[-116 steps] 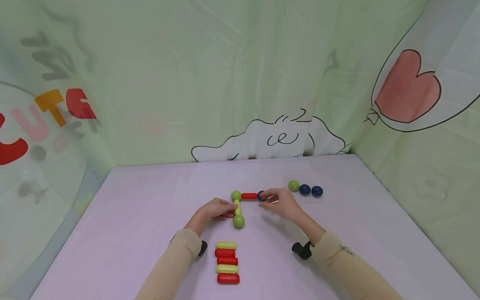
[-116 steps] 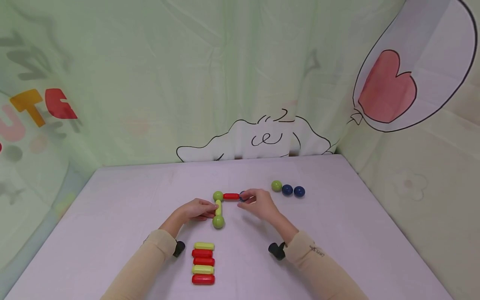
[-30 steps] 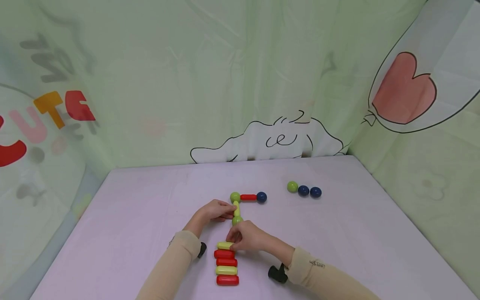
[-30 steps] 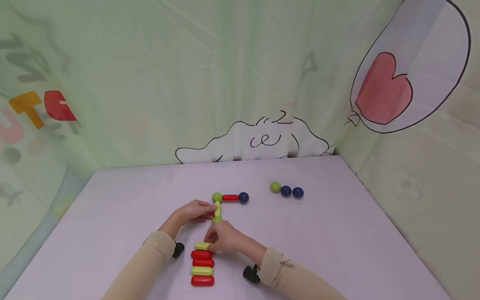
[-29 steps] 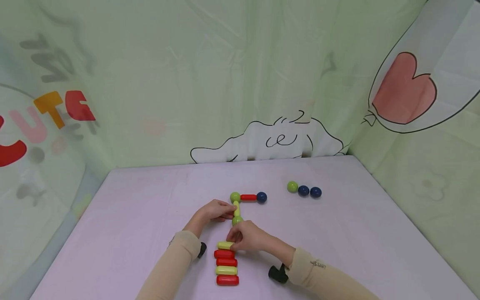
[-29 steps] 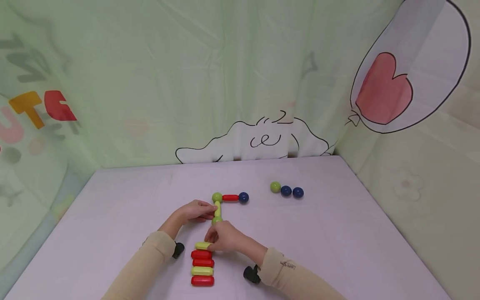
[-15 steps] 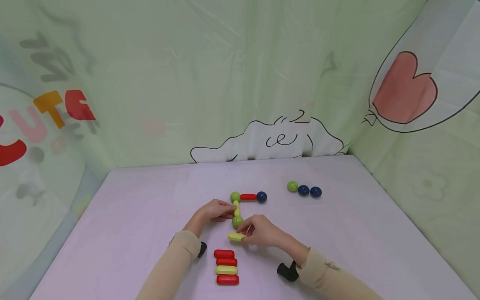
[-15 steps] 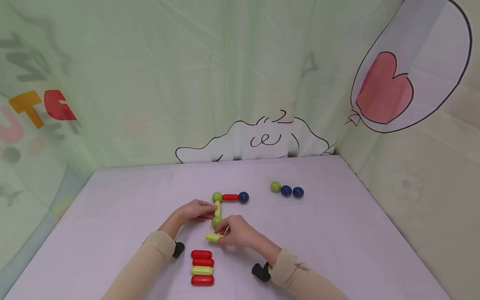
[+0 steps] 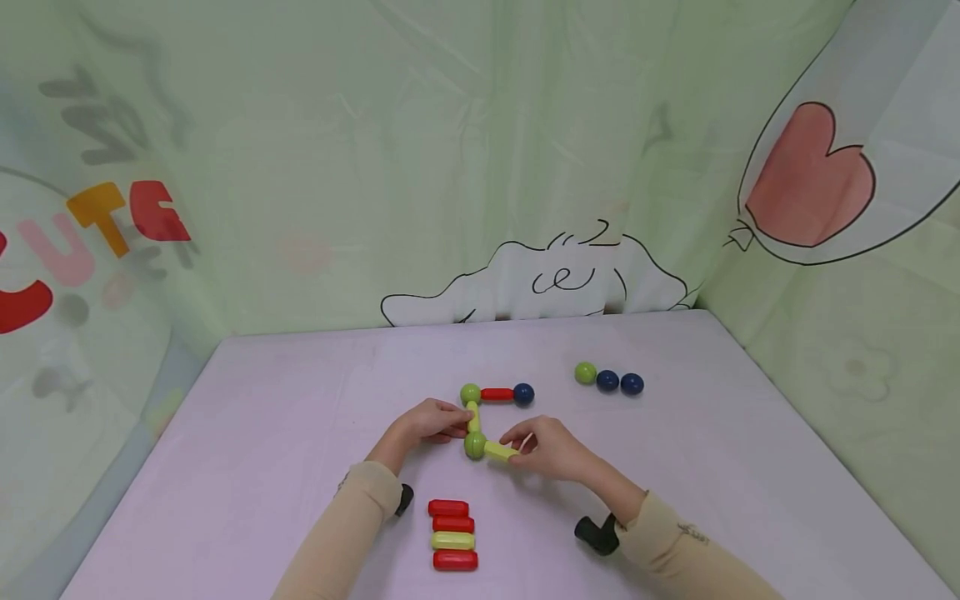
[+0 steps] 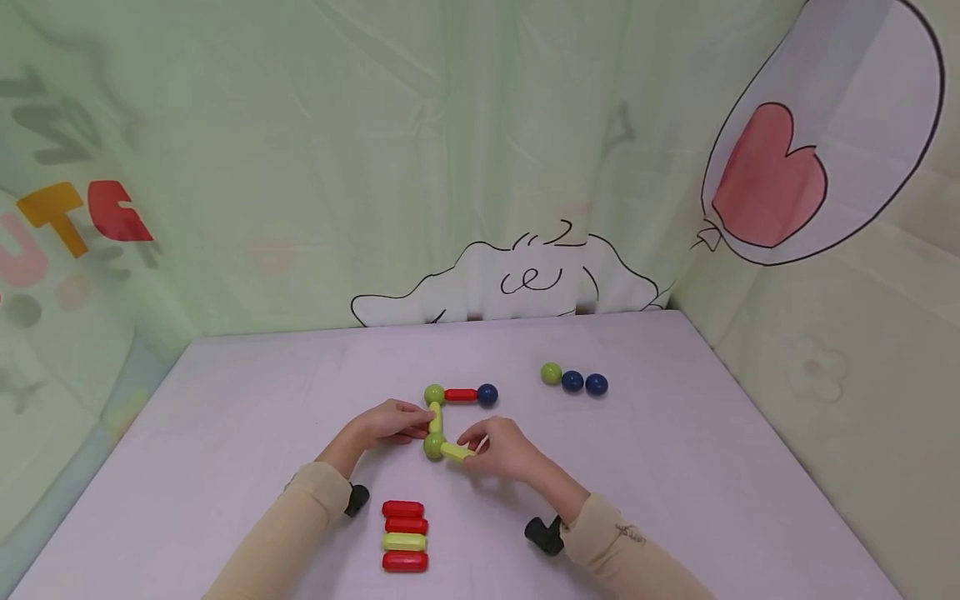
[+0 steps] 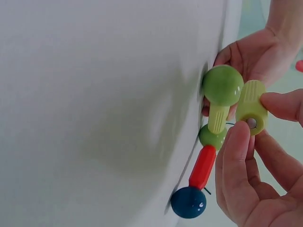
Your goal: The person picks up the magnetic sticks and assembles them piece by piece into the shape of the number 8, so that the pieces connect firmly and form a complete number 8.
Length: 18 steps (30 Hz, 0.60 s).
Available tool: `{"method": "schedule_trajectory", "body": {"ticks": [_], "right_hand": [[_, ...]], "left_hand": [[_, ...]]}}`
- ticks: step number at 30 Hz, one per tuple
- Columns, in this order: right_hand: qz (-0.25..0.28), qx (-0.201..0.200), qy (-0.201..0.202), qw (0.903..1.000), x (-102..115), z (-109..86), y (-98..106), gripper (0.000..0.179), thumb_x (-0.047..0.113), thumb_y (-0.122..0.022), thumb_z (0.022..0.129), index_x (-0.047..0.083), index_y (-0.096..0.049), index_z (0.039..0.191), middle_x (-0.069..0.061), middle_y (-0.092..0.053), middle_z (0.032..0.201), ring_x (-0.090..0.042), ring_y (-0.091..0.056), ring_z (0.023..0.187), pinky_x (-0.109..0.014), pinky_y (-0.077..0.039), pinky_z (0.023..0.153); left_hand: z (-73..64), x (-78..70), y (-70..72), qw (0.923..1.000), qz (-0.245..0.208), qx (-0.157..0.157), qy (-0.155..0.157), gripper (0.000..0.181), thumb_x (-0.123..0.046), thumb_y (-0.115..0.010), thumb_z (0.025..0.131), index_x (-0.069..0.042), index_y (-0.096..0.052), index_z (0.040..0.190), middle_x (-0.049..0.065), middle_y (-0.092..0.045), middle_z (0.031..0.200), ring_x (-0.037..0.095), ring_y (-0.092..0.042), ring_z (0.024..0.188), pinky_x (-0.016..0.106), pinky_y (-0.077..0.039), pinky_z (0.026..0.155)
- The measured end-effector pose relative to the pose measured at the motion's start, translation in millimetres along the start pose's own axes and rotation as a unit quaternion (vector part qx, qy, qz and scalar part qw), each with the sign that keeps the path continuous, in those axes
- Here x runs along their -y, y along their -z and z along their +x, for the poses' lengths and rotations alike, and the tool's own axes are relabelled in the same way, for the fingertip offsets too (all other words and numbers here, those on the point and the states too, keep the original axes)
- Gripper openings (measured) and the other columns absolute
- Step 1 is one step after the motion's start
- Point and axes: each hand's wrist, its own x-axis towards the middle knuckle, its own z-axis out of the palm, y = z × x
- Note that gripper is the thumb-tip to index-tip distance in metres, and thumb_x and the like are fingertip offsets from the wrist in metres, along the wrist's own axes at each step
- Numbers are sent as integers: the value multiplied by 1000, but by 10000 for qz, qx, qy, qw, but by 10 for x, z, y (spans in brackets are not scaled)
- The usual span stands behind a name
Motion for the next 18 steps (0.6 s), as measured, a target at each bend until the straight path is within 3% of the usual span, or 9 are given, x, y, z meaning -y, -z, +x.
{"method": "schedule_trajectory", "body": {"ticks": [11, 18], "right_hand": [[-44, -467, -347, 9983, -178, 20, 109, 21, 1, -69, 76, 2, -69, 97, -1, -59, 80, -14, -53, 71, -25, -45, 61], [19, -637, -820, 9946, -262, 50, 161, 21, 3, -68, 77, 3, -68, 98, -4, -62, 88, -16, -54, 75, -26, -47, 61]], "left_hand": [[28, 21, 10, 10000, 8, 38, -31, 33, -31, -61, 88, -4, -64, 106, 0, -66, 81, 8, -62, 73, 23, -48, 70], [19, 14, 6, 10000, 16, 35, -33, 32, -31, -61, 88, -4, -64, 105, 1, -66, 80, 8, -62, 73, 23, -48, 70]]}}
